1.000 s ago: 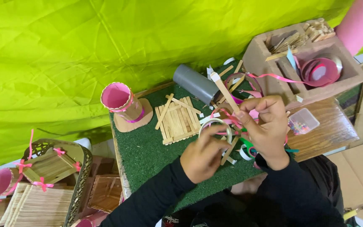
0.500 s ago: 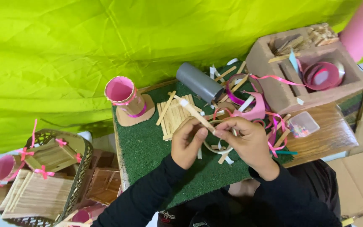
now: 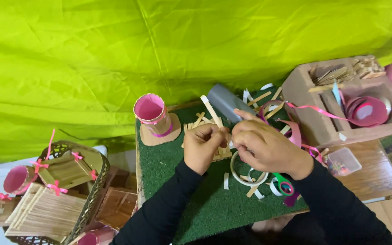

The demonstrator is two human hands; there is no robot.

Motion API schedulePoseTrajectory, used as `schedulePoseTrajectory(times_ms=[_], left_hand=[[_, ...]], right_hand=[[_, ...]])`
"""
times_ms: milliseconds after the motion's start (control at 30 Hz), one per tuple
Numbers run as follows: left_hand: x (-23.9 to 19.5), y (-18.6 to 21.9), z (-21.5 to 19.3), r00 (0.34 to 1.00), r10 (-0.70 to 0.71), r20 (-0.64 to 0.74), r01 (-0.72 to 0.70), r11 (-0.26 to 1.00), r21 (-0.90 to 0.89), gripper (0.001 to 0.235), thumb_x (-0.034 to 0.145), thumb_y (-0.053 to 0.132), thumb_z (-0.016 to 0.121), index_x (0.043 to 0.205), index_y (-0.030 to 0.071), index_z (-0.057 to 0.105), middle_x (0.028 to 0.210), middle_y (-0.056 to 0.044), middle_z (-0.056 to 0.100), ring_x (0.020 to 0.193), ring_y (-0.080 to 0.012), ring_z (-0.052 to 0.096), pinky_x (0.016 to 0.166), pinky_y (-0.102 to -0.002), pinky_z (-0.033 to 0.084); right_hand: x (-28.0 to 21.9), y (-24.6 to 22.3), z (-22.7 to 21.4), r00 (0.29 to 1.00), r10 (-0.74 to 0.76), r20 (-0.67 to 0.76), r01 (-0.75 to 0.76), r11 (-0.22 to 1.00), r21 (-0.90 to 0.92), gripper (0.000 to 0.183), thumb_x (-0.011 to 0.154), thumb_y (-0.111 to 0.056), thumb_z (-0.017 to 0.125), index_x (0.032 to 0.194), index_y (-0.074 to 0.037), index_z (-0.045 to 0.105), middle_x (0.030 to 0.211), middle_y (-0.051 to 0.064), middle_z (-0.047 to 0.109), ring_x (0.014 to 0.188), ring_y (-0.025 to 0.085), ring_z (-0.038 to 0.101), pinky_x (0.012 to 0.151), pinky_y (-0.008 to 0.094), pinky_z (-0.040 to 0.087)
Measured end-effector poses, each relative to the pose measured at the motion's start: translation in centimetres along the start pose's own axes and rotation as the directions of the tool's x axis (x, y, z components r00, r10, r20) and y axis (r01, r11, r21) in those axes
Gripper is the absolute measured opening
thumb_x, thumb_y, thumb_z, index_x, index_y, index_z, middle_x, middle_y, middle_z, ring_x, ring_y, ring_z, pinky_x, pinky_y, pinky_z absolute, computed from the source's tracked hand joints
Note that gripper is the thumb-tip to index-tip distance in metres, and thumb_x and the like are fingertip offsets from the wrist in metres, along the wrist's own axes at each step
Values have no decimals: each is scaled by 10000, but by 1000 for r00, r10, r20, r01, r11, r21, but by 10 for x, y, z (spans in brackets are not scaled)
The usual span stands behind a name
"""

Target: Refining a miniature house by cutting ribbons with scissors and attaching popsicle sticks to the structure.

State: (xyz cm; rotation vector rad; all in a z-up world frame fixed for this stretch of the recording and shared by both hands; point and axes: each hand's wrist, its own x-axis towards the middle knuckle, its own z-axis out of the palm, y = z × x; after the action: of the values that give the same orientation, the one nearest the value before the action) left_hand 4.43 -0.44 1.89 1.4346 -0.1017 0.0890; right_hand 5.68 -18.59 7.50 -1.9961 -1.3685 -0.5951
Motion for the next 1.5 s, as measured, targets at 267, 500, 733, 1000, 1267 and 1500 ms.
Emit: schedulePoseTrajectory(times_ms=[267, 500, 733, 1000, 1267, 1500], left_hand=[[3, -15, -9, 999, -2, -39, 6, 996, 92, 252, 825, 21, 666, 582, 80, 694, 410, -57, 566, 421, -70, 492, 435, -207, 415], [1, -23, -6, 999, -21, -49, 30, 984, 174, 215, 828, 53, 692, 615, 66, 720, 424, -69, 581, 412, -96, 475, 430, -222, 404], [-2, -34, -3, 997, -60, -42, 67, 978, 196, 190, 823, 43, 668, 641, 51, 723, 418, -54, 556, 429, -82, 472, 430, -214, 389], [-3, -24, 1, 998, -61, -9, 62, 992, 108, 235, 834, 30, 656, 606, 69, 697, 414, -49, 543, 457, -59, 465, 452, -205, 402], [-4, -13, 4, 999, -49, -2, 49, 992, 117, 215, 804, 31, 643, 600, 70, 699, 394, -48, 514, 445, -69, 451, 442, -202, 373], [-5, -19, 5, 1000, -29, -3, 29, 991, 134, 224, 813, 23, 645, 604, 66, 713, 399, -60, 530, 430, -77, 467, 434, -205, 383]], right_hand=[[-3, 4, 27, 999, -35, 41, 35, 999, -7, 255, 814, 101, 643, 978, -82, 572, 822, 60, 597, 748, 285, 675, 1109, 608, 440], [-6, 1, 29, 995, -31, 93, 47, 983, -175, 212, 846, 32, 620, 999, -101, 558, 857, 59, 581, 723, 282, 661, 1133, 583, 444], [-1, -2, 24, 992, -1, 124, 19, 990, -143, 240, 806, 67, 610, 957, -102, 530, 812, 48, 564, 699, 276, 673, 1133, 598, 435], [-4, -2, 22, 988, 54, 142, -52, 998, -22, 218, 821, 51, 618, 917, -112, 509, 721, 17, 481, 623, 264, 619, 1116, 570, 439], [-14, 5, 22, 990, 122, 65, -128, 986, 102, 278, 764, 68, 696, 943, -97, 561, 794, 21, 575, 717, 241, 675, 1170, 598, 369], [-9, -1, 18, 991, 100, 91, -103, 994, 33, 274, 785, 78, 693, 939, -87, 538, 791, 48, 556, 722, 277, 647, 1157, 617, 376]])
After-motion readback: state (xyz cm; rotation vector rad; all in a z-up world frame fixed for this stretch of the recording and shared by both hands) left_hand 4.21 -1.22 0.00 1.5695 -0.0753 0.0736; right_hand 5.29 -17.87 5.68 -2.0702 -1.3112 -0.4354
